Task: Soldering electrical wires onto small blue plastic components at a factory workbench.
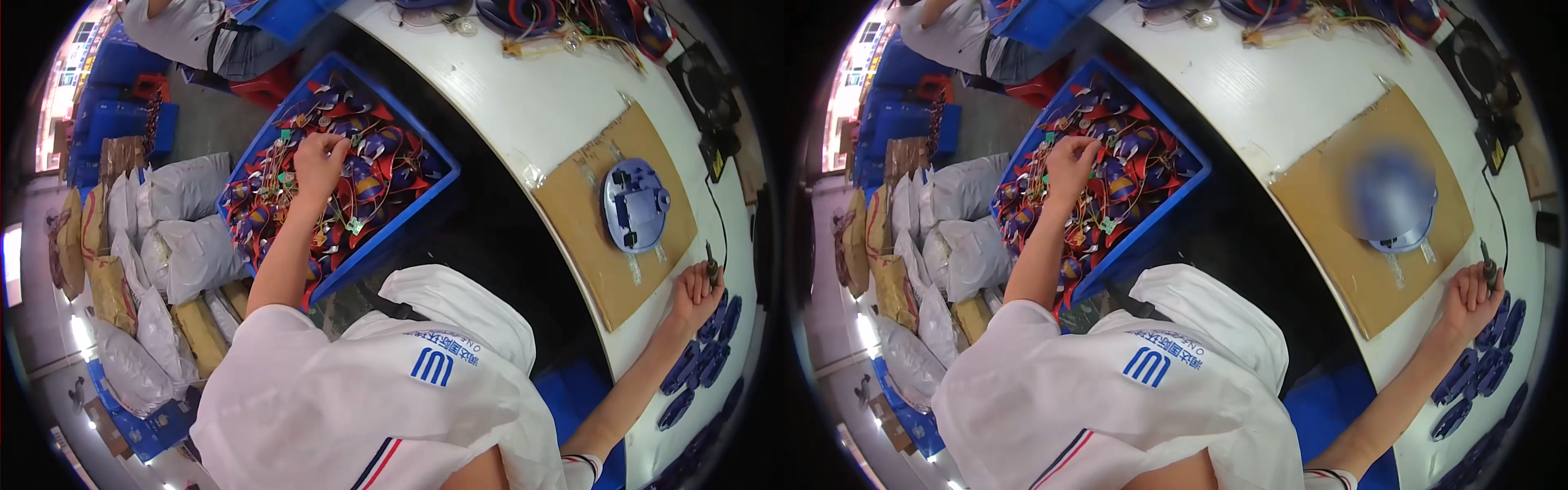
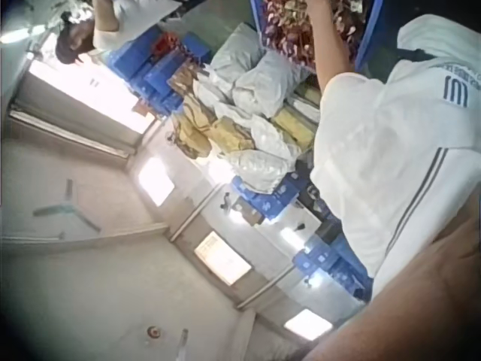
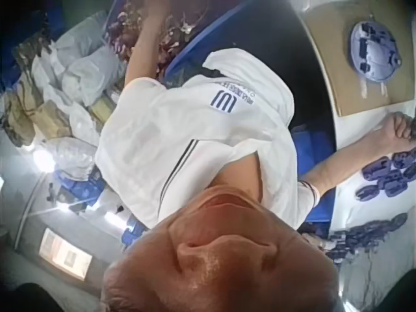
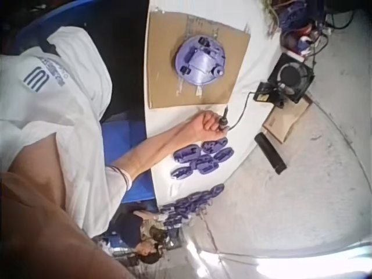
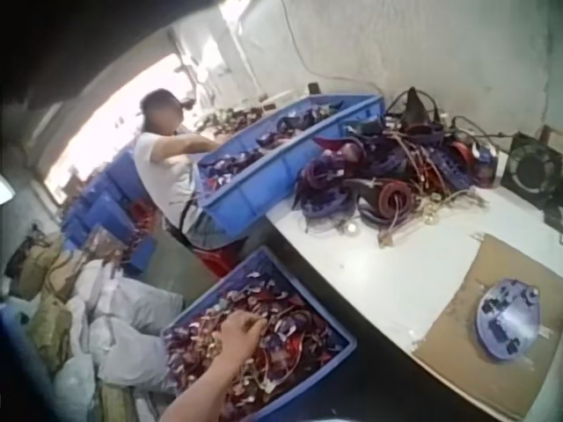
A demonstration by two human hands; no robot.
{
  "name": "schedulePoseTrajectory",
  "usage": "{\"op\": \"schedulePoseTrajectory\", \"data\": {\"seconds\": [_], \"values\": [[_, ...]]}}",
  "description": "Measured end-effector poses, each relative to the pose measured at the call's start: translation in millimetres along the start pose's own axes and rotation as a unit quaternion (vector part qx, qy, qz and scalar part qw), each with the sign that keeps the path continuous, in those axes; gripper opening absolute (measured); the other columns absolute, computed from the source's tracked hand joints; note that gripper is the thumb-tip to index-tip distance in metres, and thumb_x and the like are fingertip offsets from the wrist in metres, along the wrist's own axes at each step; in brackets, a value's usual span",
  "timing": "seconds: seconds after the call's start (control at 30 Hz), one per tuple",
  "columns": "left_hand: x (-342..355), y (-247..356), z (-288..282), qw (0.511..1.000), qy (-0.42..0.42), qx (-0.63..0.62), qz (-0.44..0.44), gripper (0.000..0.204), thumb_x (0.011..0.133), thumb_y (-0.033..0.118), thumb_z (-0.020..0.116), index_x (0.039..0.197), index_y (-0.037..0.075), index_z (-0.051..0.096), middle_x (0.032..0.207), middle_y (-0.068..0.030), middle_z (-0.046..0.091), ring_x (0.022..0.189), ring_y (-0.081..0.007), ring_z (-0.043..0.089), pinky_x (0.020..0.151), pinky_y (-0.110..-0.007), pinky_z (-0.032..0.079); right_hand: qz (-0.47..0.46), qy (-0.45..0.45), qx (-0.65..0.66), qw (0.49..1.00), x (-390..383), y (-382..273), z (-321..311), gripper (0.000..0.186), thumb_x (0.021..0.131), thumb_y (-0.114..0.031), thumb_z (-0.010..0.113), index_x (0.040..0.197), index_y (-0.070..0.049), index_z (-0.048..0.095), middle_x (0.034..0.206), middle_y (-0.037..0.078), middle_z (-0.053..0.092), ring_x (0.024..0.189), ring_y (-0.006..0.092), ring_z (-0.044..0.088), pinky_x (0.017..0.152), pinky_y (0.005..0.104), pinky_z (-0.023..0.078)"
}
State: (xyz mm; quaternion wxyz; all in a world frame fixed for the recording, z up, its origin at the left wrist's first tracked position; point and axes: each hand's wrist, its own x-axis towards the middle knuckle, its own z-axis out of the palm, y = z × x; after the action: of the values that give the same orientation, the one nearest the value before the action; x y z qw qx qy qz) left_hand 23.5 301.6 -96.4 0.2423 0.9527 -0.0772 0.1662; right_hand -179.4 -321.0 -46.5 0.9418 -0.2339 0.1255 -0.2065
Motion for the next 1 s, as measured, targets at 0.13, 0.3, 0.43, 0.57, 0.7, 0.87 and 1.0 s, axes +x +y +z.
{"op": "schedulePoseTrajectory", "data": {"seconds": [0.13,0.3,0.43,0.57,0.7,0.87,1.0], "values": [[45.0,-1.1,22.8,0.980,0.103,0.023,0.167,0.008,0.077,0.012,0.069,0.081,0.005,0.070,0.074,-0.0059,0.064,0.061,-0.0178,0.055,0.058,-0.028,0.046,-0.022,0.043,-0.014,0.999,-3.4,0.3,4.8,0.021,0.094,-0.012,0.048,0.084,0.005,0.053,0.048,-0.004,0.035,0.033,0.0025,0.022,0.033,0.0167,0.019],[58.3,-4.4,-5.4,0.995,-0.062,-0.031,-0.069,0.018,0.076,0.016,0.070,0.092,0.007,0.071,0.091,-0.0069,0.068,0.079,-0.0187,0.062,0.069,-0.027,0.049,0.001,0.035,0.013,0.999,-5.6,0.7,11.1,0.019,0.094,-0.011,0.047,0.085,0.005,0.051,0.050,-0.004,0.035,0.033,0.0021,0.022,0.034,0.0166,0.019],[2.3,6.6,-25.3,0.968,-0.241,0.009,-0.062,0.042,0.072,0.027,0.075,0.108,0.007,0.065,0.102,-0.0123,0.066,0.085,-0.0245,0.063,0.074,-0.033,0.050,0.001,0.047,-0.002,0.999,-4.0,0.0,12.6,0.018,0.095,-0.011,0.047,0.086,0.005,0.051,0.050,-0.004,0.035,0.034,0.0020,0.022,0.034,0.0163,0.019],[-40.4,17.2,-31.9,0.958,-0.266,0.096,0.047,0.072,0.066,0.039,0.079,0.125,0.008,0.051,0.113,-0.0145,0.059,0.085,-0.0326,0.062,0.076,-0.039,0.050,-0.003,0.035,-0.002,0.999,-1.9,-0.4,9.4,0.018,0.095,-0.011,0.046,0.087,0.005,0.051,0.050,-0.004,0.035,0.034,0.0019,0.023,0.034,0.0161,0.019],[-42.5,13.7,-59.4,0.889,-0.367,0.259,-0.092,0.070,0.069,0.033,0.077,0.128,0.008,0.048,0.118,-0.0129,0.055,0.092,-0.0338,0.060,0.080,-0.041,0.049,-0.009,0.019,0.005,1.000,-2.1,-1.4,5.4,0.018,0.095,-0.011,0.046,0.087,0.005,0.050,0.050,-0.004,0.035,0.034,0.0020,0.023,0.034,0.0161,0.019],[-25.1,9.7,-52.8,0.978,-0.199,0.006,0.068,0.051,0.071,0.017,0.070,0.118,0.006,0.056,0.108,-0.0127,0.060,0.095,-0.0324,0.058,0.085,-0.038,0.047,-0.009,0.025,-0.006,1.000,-1.1,-1.7,4.8,0.019,0.095,-0.011,0.045,0.087,0.005,0.051,0.050,-0.004,0.035,0.034,0.0022,0.023,0.034,0.0165,0.019],[-7.1,10.1,-12.2,0.934,-0.293,-0.014,0.205,0.046,0.070,0.018,0.067,0.115,0.006,0.060,0.105,-0.0133,0.061,0.094,-0.0344,0.058,0.085,-0.039,0.046,-0.008,0.012,-0.002,1.000,-3.3,0.8,7.4,0.021,0.095,-0.012,0.047,0.087,0.007,0.052,0.050,-0.004,0.035,0.034,0.0028,0.023,0.034,0.0171,0.019]]}}
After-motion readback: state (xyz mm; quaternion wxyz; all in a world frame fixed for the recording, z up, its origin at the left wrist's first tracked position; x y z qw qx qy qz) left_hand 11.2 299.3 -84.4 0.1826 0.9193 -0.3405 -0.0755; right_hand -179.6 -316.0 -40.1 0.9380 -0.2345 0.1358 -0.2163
